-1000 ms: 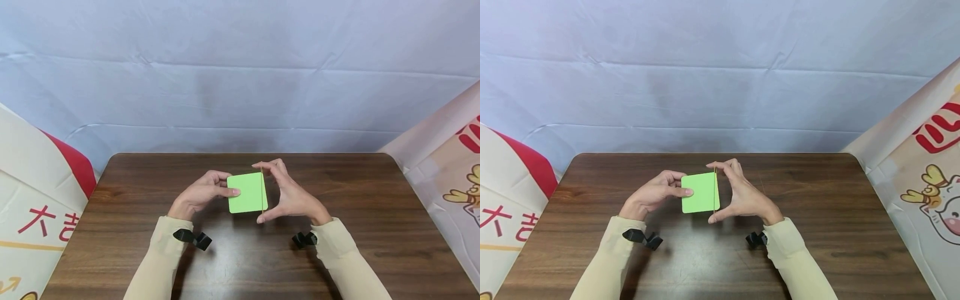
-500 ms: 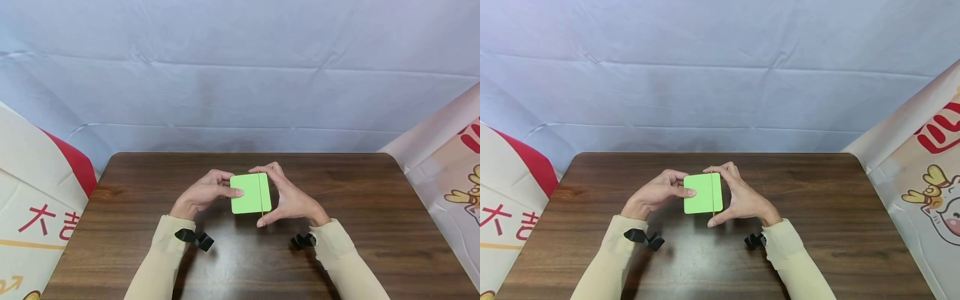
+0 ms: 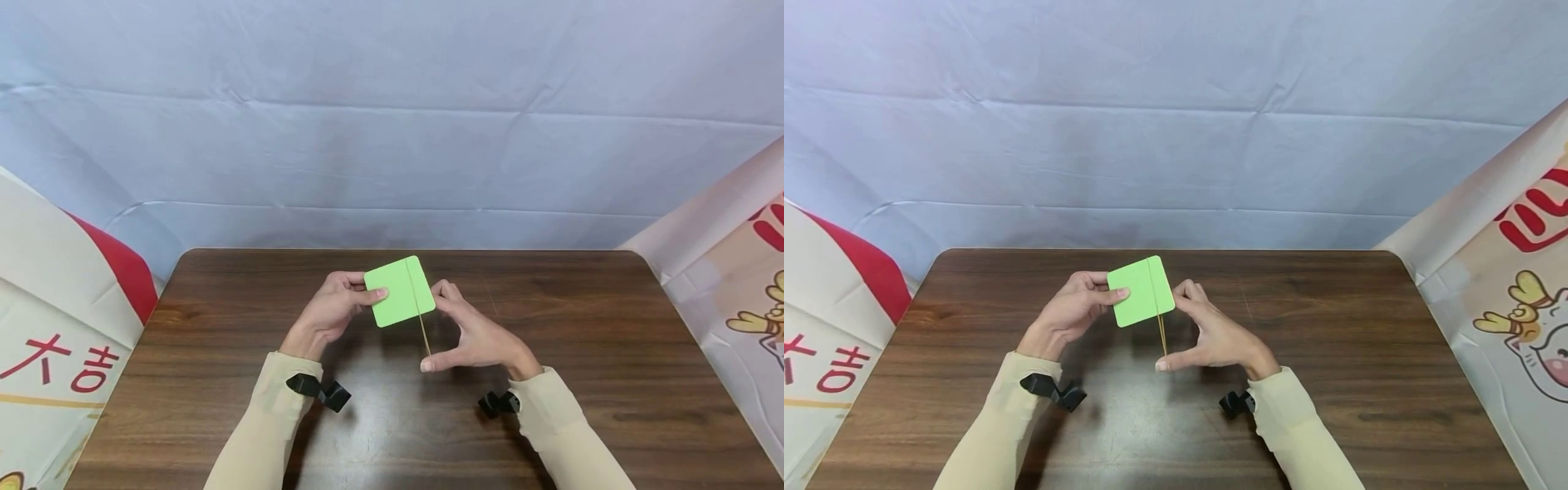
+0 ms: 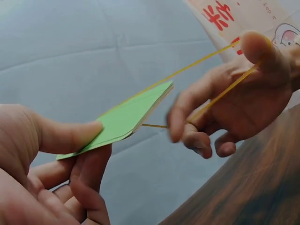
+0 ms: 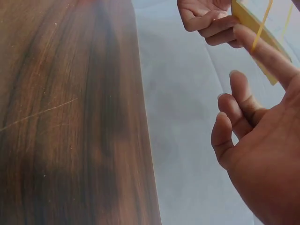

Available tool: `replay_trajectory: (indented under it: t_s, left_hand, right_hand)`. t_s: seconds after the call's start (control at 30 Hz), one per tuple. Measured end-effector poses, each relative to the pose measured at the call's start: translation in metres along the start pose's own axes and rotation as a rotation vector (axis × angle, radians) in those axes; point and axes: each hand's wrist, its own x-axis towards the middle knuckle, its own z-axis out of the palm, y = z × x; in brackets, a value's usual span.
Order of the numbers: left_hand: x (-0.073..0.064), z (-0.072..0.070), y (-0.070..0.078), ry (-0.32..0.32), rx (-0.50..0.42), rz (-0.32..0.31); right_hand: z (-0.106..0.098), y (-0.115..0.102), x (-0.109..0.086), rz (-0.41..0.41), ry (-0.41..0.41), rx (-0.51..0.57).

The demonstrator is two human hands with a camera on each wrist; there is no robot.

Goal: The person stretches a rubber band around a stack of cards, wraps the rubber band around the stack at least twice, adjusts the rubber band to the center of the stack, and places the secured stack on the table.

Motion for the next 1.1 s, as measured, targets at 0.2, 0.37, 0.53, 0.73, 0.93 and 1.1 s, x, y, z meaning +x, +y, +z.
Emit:
replay_trajectory:
  t_s: [0.2, 0.37, 0.53, 0.73, 0.93, 1.1]
  left_hand:
    - [0.003, -0.004, 0.000, 0.120, -0.121, -0.027]
    - [0.006, -0.008, -0.003, 0.200, -0.184, -0.061]
    - [0.007, -0.011, -0.007, 0.235, -0.258, -0.083]
    - [0.008, -0.012, -0.005, 0.247, -0.321, -0.094]
    - [0.006, -0.011, -0.002, 0.242, -0.335, -0.079]
    - [0.006, -0.010, -0.001, 0.249, -0.338, -0.069]
  right_hand:
    - [0.002, 0.001, -0.006, -0.044, -0.008, -0.030]
    - [0.005, -0.003, -0.009, -0.196, 0.020, 0.037]
    - [0.009, -0.011, -0.005, -0.366, 0.069, 0.078]
    - [0.011, -0.018, -0.001, -0.346, 0.183, -0.105]
    - [0.014, -0.027, 0.000, -0.163, 0.300, -0.588]
    - [0.021, -0.034, 0.004, -0.120, 0.372, -0.914]
